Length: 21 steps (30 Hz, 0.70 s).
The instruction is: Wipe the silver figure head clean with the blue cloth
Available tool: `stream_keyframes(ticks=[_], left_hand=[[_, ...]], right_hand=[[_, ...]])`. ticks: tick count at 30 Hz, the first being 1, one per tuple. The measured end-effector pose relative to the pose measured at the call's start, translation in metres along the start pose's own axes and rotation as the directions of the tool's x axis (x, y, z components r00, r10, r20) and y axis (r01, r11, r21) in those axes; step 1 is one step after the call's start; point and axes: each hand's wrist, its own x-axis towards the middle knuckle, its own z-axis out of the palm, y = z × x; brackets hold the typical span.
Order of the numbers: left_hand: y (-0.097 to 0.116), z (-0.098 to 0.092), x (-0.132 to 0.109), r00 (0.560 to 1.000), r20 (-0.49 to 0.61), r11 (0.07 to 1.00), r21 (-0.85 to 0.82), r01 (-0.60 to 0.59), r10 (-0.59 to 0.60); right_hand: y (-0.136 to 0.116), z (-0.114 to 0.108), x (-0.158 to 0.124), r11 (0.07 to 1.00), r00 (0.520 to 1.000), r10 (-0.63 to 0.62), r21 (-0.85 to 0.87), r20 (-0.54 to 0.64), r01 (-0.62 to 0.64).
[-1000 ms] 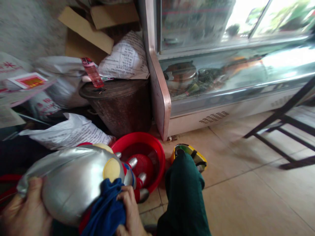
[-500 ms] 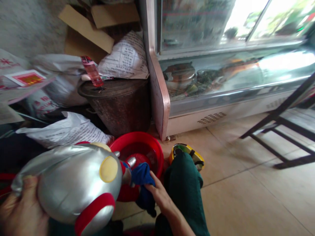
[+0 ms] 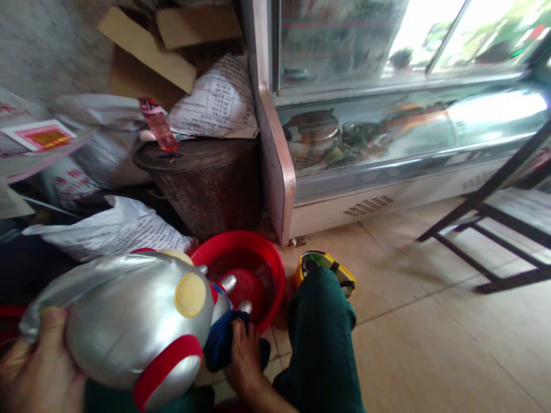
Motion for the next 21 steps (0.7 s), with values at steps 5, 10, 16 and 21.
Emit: stream_keyframes(ticks=[5,10,16,21], left_hand=[[-0.009,-0.004,0.003,0.999,0.031,0.999,-0.031,-0.031,0.032],[-0.01,-0.006,0.005,0.998,0.011,0.998,0.03,-0.063,0.062],[-0.009,-0.006,0.008,0.997,0.014,0.996,0.037,-0.078,0.078],[-0.008,-0.004,0.006,0.997,0.038,0.998,0.0,-0.065,0.065]], right_hand=[[0.01,0.009,0.012,0.998,0.998,0.069,0.003,-0.014,-0.069],[0.019,0.013,0.022,0.995,1.0,-0.015,0.1,0.004,0.014],[0.032,0.014,0.024,0.915,0.976,-0.219,0.348,0.012,0.202],[0.034,0.018,0.017,0.85,0.959,-0.281,0.455,-0.037,0.267]])
